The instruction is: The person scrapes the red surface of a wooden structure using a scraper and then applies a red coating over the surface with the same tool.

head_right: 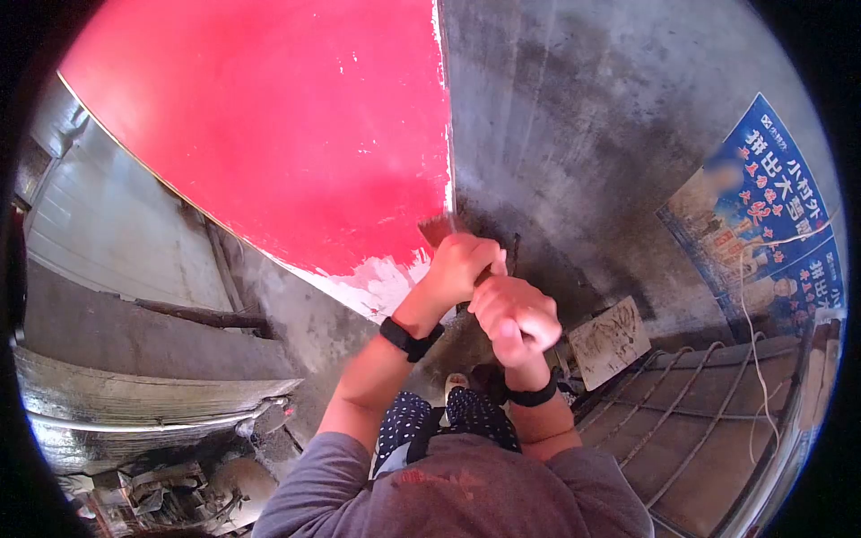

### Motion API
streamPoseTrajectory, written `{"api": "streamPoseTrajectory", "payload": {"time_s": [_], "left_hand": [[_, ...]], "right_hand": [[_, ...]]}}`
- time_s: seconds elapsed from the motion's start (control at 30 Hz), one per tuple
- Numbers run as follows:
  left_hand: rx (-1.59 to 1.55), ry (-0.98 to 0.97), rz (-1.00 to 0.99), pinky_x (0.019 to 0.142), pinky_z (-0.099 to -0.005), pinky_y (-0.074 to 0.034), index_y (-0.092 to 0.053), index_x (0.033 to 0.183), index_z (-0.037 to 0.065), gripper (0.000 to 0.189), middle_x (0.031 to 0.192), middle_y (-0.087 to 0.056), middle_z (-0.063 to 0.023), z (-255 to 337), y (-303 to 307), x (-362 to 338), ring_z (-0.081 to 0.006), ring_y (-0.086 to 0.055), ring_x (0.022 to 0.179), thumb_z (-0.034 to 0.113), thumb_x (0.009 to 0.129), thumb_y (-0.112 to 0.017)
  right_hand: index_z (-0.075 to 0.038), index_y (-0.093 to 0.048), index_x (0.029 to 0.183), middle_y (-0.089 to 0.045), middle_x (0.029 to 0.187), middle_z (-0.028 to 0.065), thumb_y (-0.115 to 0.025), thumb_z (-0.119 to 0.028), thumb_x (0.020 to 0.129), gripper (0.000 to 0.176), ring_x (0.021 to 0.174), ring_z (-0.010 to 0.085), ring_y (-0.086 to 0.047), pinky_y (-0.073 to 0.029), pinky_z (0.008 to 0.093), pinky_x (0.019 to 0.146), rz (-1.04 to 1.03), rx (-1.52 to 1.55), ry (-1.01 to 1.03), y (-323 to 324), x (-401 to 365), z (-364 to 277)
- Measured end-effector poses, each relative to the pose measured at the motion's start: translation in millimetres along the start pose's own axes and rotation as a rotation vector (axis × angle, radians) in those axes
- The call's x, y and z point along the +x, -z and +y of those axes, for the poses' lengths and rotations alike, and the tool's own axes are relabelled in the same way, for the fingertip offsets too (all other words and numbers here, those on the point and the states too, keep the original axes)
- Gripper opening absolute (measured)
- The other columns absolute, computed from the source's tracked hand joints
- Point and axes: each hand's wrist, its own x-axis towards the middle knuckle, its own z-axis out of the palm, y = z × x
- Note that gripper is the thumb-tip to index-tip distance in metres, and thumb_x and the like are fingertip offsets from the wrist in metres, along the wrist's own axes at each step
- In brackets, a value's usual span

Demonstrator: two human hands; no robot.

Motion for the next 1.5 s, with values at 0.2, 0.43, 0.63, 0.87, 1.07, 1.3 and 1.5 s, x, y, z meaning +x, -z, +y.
{"api": "streamPoseTrajectory", "payload": {"time_s": [0.2, 0.43, 0.63, 0.87, 1.07, 1.3, 1.5], "left_hand": [[-0.088, 0.178, -0.039, 0.046, -0.0385, -0.04, -0.047, 0.061, 0.008, 0.02, 0.056, -0.051, -0.0099, -23, -11, -27, -0.0314, -0.053, 0.052, 0.012, 0.072, -0.064], [-0.066, -0.123, 0.064, 0.043, -0.0356, -0.035, -0.045, 0.061, 0.012, 0.022, 0.052, -0.045, -0.0013, 5, 11, 8, -0.0237, -0.049, 0.045, 0.007, 0.067, -0.065], [-0.088, -0.169, 0.03, 0.04, -0.0344, -0.032, -0.04, 0.061, 0.012, 0.025, 0.05, -0.041, -0.0017, 9, 6, -1, -0.0232, -0.045, 0.041, 0.002, 0.063, -0.064], [-0.004, -0.175, 0.053, 0.041, -0.0359, -0.033, -0.039, 0.06, 0.011, 0.026, 0.05, -0.041, -0.0035, 15, 16, 11, -0.025, -0.046, 0.043, 0.003, 0.067, -0.062], [-0.122, 0.142, -0.016, 0.046, -0.04, -0.036, -0.044, 0.059, 0.007, 0.025, 0.053, -0.047, -0.0112, -30, -20, -48, -0.0319, -0.049, 0.049, 0.012, 0.074, -0.062], [0.034, -0.09, 0.037, 0.044, -0.0351, -0.037, -0.047, 0.063, 0.014, 0.019, 0.054, -0.05, -0.0004, 4, 7, -5, -0.0213, -0.052, 0.049, 0.009, 0.065, -0.065], [-0.127, -0.059, -0.118, 0.049, -0.0358, -0.039, -0.047, 0.063, 0.014, 0.018, 0.057, -0.053, -0.0001, -12, -2, -28, -0.0218, -0.055, 0.053, 0.013, 0.064, -0.065]], "right_hand": [[-0.005, -0.039, 0.051, -0.048, 0.049, 0.0057, -0.047, -0.013, 0.089, 0.04, 0.043, 0.0194, -0.048, -0.045, 0.033, 0.048, -0.058, -0.025, -0.175, 7, -13, 18], [-0.004, -0.039, 0.058, -0.049, 0.053, 0.0039, -0.05, -0.005, 0.079, 0.023, 0.045, 0.0199, -0.049, -0.05, 0.0356, 0.051, -0.238, 0.036, 0.024, 0, 3, -13], [-0.004, -0.039, 0.06, -0.05, 0.056, 0.0048, -0.049, 0.001, 0.072, 0.016, 0.046, 0.0203, -0.049, -0.051, 0.0367, 0.052, -0.249, -0.033, -0.035, 5, -9, -20], [-0.004, -0.038, 0.058, -0.05, 0.056, 0.0047, -0.047, 0.002, 0.074, 0.019, 0.046, 0.0195, -0.049, -0.05, 0.036, 0.052, -0.269, 0.04, 0.043, -2, 2, -25], [-0.002, -0.038, 0.053, -0.05, 0.054, 0.0062, -0.046, 0.004, 0.076, 0.026, 0.046, 0.0209, -0.049, -0.048, 0.035, 0.05, -0.105, -0.04, -0.243, 11, -41, 36], [-0.003, -0.041, 0.056, -0.049, 0.054, 0.0045, -0.048, 0.001, 0.073, 0.019, 0.046, 0.0211, -0.05, -0.049, 0.0347, 0.052, -0.202, -0.042, -0.057, -1, -7, -14], [-0.004, -0.045, 0.058, -0.049, 0.055, 0.0037, -0.048, 0.001, 0.072, 0.015, 0.051, 0.0224, -0.052, -0.05, 0.0381, 0.058, -0.307, -0.142, -0.083, 6, -27, -15]]}}
